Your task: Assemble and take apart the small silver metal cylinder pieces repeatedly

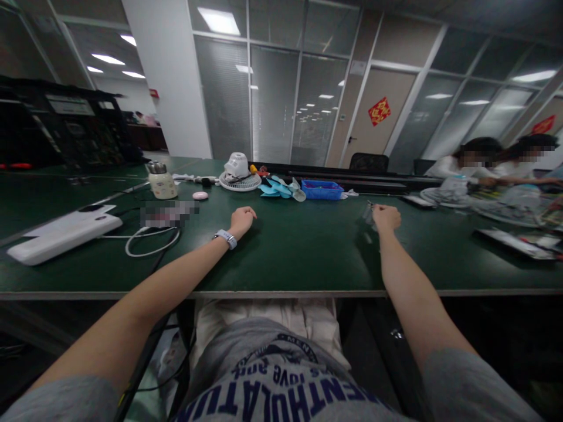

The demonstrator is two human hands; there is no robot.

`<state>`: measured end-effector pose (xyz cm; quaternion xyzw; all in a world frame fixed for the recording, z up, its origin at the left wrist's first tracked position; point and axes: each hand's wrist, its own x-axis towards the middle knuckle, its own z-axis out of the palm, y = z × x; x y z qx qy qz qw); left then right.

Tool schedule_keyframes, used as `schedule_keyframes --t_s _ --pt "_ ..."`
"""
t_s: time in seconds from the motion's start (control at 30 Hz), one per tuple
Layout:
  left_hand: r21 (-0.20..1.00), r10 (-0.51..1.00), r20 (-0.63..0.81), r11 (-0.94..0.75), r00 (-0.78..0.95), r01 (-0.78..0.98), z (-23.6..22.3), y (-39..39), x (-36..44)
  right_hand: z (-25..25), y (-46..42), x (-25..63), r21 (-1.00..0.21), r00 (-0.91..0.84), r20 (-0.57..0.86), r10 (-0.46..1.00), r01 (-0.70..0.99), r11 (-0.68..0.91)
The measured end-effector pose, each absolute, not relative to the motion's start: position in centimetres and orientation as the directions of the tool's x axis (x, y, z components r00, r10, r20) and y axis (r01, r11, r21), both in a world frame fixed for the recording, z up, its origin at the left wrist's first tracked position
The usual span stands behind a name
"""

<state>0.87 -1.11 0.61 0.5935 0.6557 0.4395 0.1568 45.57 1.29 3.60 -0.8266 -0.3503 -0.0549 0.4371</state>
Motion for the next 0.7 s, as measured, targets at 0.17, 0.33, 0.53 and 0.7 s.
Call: schedule_keyframes --t_s 0.17,0.33,0.53,0.7 --pt "0.760 0.915 0.321 -0.095 -0.244 0.643 0.5 -1.0 0.7 2.9 1.8 46.1 -0.749 0.769 0.370 0.521 0.579 -0.322" --pt "0.750 0.915 0.326 -0.097 -0.238 0.654 0.5 -0.9 0.6 1.6 2.1 46.2 -0.781 0.752 0.364 0.549 0.568 -0.260" --pt "0.752 0.913 0.323 -0.088 -0.248 0.653 0.4 -0.8 0.6 0.4 2.5 46.0 -0.778 0.770 0.305 0.560 0.541 -0.320" --pt "0.759 0.915 0.321 -0.094 -0.245 0.645 0.4 -0.8 0.7 0.3 3.1 45.7 -0.772 0.816 0.279 0.506 0.505 -0.388"
